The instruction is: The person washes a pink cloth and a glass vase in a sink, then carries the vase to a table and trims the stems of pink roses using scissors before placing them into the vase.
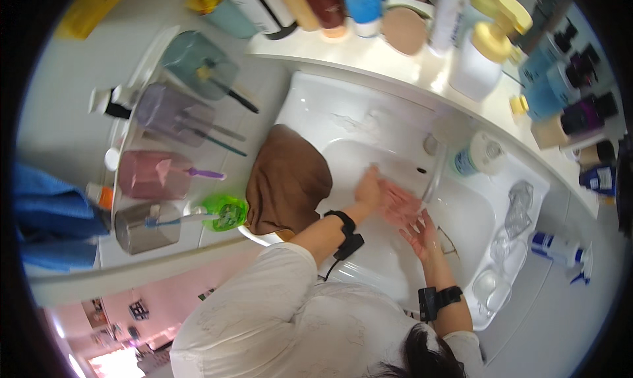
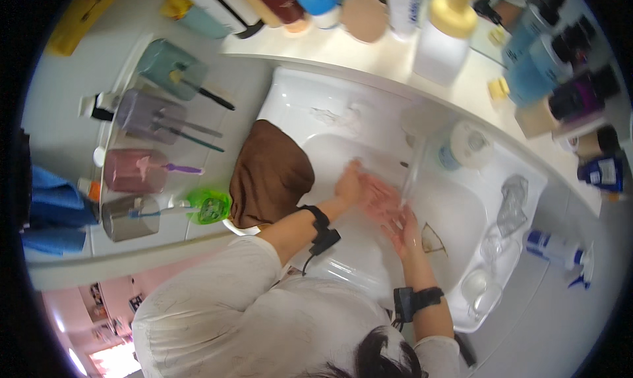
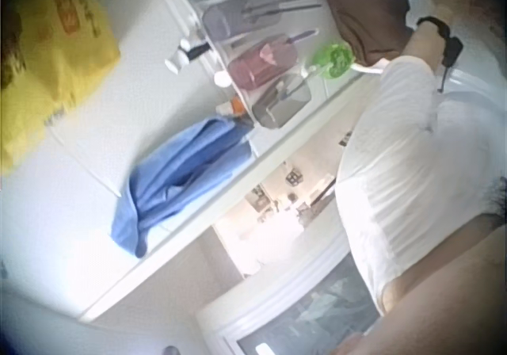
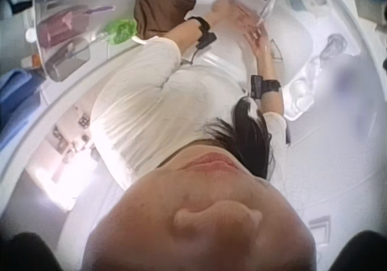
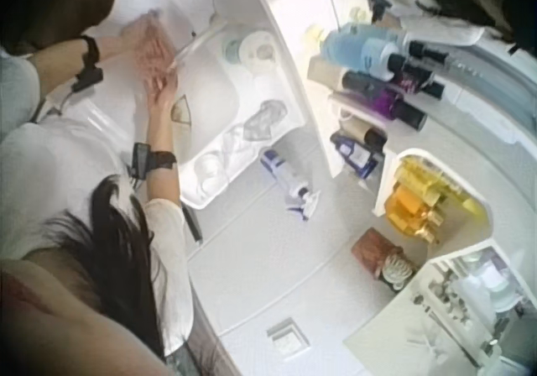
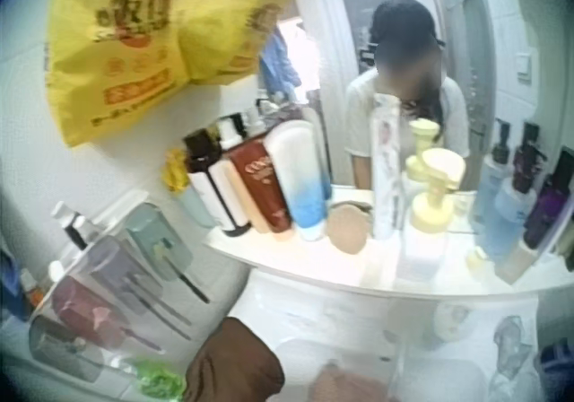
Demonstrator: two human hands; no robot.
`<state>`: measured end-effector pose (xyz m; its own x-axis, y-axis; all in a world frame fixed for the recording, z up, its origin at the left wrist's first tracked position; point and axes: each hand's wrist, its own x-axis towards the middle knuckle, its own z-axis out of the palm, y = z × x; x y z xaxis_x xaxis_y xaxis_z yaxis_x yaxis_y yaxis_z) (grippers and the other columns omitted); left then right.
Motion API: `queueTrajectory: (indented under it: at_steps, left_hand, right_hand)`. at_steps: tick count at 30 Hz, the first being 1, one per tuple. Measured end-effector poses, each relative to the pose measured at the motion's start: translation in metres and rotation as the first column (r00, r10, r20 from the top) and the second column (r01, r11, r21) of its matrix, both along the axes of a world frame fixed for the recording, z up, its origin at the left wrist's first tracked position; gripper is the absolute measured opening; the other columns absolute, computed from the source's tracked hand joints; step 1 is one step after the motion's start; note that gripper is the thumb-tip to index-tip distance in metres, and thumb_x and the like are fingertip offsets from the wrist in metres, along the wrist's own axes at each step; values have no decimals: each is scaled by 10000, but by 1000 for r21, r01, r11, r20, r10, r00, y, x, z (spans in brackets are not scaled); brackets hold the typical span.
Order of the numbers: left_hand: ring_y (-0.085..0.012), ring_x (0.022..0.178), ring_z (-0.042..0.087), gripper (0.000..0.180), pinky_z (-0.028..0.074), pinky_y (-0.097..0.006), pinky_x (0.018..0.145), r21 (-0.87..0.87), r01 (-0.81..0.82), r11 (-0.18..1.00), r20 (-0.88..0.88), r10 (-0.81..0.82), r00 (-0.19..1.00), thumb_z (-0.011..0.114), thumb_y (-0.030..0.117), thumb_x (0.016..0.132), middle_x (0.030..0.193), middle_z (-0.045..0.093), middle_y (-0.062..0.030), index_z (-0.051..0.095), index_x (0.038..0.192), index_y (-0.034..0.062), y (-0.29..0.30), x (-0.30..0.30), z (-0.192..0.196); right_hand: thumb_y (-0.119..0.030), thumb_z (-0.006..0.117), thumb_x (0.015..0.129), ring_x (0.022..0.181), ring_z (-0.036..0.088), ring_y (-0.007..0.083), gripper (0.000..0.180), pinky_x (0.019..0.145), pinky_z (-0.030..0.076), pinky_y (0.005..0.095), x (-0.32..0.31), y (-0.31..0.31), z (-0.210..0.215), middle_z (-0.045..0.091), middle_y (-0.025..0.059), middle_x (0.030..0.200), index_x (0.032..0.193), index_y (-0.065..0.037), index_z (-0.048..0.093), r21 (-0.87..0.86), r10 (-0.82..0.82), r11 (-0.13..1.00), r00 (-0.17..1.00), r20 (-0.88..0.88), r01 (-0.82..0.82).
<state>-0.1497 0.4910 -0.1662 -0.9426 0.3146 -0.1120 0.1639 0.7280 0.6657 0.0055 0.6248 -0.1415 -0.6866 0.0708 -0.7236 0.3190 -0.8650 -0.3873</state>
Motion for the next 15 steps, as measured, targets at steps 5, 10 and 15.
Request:
queueTrajectory:
  at_steps: [5,10,15]
  left_hand:
    - [-295,805,543,562,424,-407,703,-100,169,981,226,-143,964,603,350,690,807,551,-160,436,1137,53,1,18,-3]
    - [-258,783,533,390,417,-357,655,414,368,833,523,-548,653,646,402,641,752,526,-137,603,785,42,44,76,20]
    - [-296,803,528,283,409,-369,671,473,372,799,115,-474,873,614,330,662,805,555,-132,609,688,49,59,100,29]
  right_hand:
    - [-374,505,813,1184,229,403,587,909,273,569,10,4,4,112,125,1338,1295,-182,231,52,-59,998,950,307,45]
    - [-455,475,804,1134,341,346,586,885,334,504,6,12,-17,282,126,1265,1271,-168,268,-109,-162,976,961,226,190]
    - [-449,361,857,1059,451,254,496,876,381,419,-2,7,-20,462,99,1128,1233,-128,318,-241,-150,962,985,-83,126]
